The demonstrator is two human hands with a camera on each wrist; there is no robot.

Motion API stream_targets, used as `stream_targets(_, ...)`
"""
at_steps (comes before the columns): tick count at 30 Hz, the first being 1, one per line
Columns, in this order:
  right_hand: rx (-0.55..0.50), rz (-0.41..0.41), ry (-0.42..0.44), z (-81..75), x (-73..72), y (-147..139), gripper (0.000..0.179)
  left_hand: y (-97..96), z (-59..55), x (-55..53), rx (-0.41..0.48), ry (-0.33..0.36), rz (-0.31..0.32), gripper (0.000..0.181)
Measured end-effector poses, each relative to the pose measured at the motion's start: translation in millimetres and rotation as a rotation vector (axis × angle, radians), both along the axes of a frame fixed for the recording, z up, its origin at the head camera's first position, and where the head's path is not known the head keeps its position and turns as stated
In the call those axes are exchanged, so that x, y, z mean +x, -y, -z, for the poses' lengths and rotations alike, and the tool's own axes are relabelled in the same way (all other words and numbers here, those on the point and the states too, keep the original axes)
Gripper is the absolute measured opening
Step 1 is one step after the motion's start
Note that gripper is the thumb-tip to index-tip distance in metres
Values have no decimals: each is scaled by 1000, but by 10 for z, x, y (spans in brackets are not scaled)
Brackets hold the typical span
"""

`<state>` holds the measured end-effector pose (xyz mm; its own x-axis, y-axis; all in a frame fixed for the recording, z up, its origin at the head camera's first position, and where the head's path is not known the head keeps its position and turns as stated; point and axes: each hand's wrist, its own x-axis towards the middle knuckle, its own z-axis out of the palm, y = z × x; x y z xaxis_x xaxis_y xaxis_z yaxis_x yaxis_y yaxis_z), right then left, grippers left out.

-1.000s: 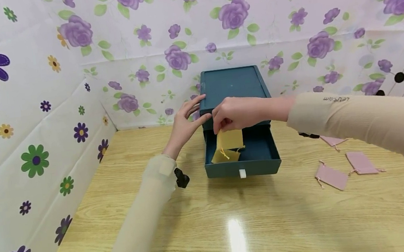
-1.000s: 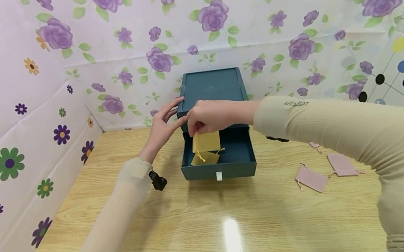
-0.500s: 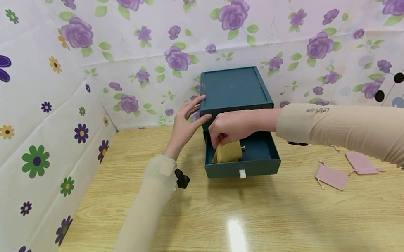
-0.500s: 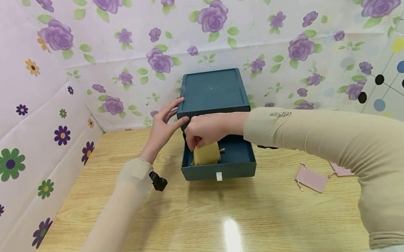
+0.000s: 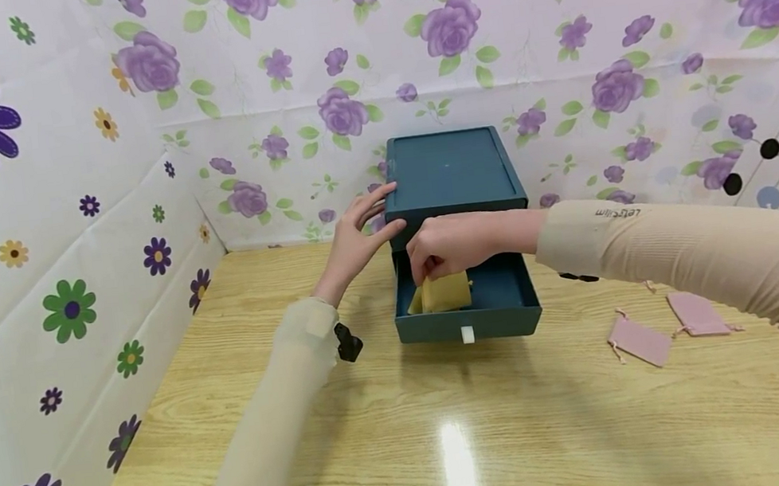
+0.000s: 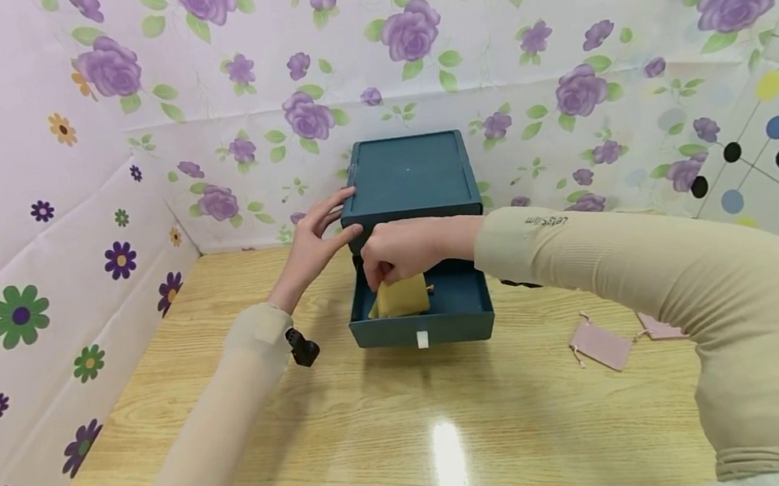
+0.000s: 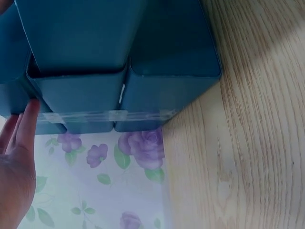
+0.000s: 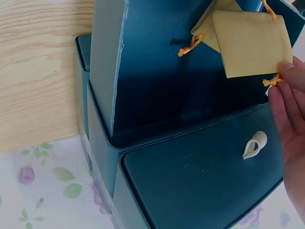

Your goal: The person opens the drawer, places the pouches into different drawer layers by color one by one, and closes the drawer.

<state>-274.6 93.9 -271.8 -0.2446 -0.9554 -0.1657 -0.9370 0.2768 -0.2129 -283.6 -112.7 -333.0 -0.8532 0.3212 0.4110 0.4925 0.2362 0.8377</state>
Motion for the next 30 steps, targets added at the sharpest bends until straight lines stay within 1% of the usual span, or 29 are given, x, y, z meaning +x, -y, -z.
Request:
stream_targets(6, -4, -7, 4, 10, -15, 2, 19, 62, 32, -56, -11, -13, 40, 51)
stream_targets(10, -1, -12, 12, 6, -34, 14, 19, 77, 26, -75, -15, -10, 56, 50)
stream_targets(20, 19, 12, 15, -60, -37, 51, 20, 88, -9, -73, -21, 21, 61, 49)
stream_targets(26, 19, 57, 10, -112, -19, -13, 26, 78, -18, -56, -18, 27, 59, 50)
stream_targets(30, 1, 82, 25, -133, -4, -87, 28, 70, -8, -46, -4, -8, 54, 49)
